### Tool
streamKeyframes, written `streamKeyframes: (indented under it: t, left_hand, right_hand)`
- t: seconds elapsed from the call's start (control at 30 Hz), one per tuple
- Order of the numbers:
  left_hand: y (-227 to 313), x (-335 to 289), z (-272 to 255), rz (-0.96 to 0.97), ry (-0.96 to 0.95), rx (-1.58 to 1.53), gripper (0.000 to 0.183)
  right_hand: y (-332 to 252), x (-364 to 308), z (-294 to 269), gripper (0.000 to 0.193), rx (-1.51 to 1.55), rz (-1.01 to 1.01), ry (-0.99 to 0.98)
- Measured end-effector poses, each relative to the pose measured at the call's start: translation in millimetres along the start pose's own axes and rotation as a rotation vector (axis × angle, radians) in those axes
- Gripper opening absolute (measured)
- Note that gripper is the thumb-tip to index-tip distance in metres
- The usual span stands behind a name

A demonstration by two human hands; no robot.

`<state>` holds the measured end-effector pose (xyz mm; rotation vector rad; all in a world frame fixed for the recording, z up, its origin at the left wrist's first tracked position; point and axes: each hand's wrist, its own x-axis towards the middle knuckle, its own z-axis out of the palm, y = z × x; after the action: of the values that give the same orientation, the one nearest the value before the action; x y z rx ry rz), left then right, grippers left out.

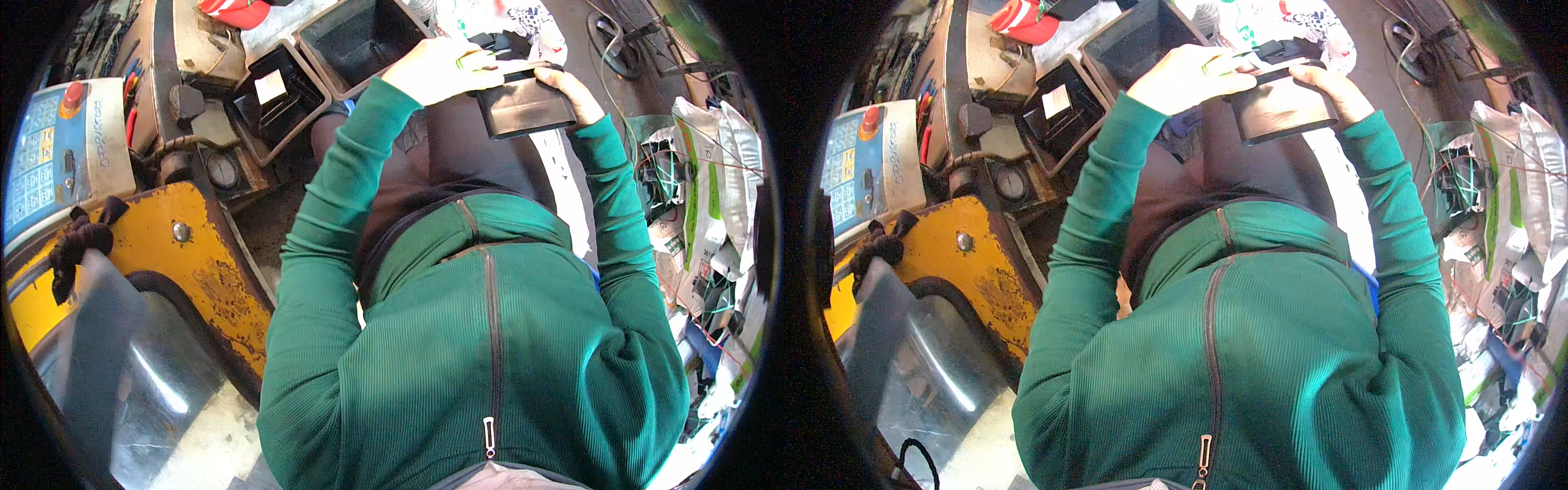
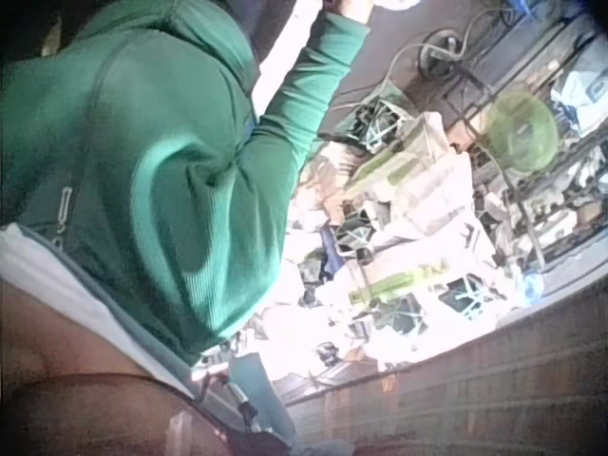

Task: The person sits in a workshop and uses a green utility knife to scrape and clean the surfaces of small black rectangular electronic components. They handle the items one at a time, wiping them down and placing them into a metal tray.

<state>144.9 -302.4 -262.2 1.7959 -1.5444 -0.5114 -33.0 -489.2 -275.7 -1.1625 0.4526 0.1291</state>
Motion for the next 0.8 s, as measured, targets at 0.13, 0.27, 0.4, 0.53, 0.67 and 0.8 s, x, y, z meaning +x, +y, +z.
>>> streamKeyframes:
  t: [0.13,0.27,0.4,0.53,0.67,0.8]
  left_hand:
    - [14,-26,8,-0.337,0.178,-0.395,0.029]
    - [27,-36,26,-0.417,0.419,-0.796,0.021]
    - [37,-48,50,-0.543,0.331,-0.910,0.028]
    - [14,-79,54,-0.292,0.494,-0.335,0.029]
    - [26,-102,56,-0.293,0.107,-0.120,0.025]
    - [18,-109,66,-0.129,0.107,0.161,0.024]
  right_hand:
    - [3,8,20,0.068,0.453,-0.099,-0.076]
    - [9,-1,65,0.101,0.587,-0.183,0.166]
    - [30,10,48,0.047,0.508,-0.136,0.219]
    - [60,19,22,0.034,0.529,-0.069,0.237]
    - [112,40,-16,0.042,0.134,-0.167,0.276]
    - [102,41,4,0.044,0.086,-0.183,0.234]
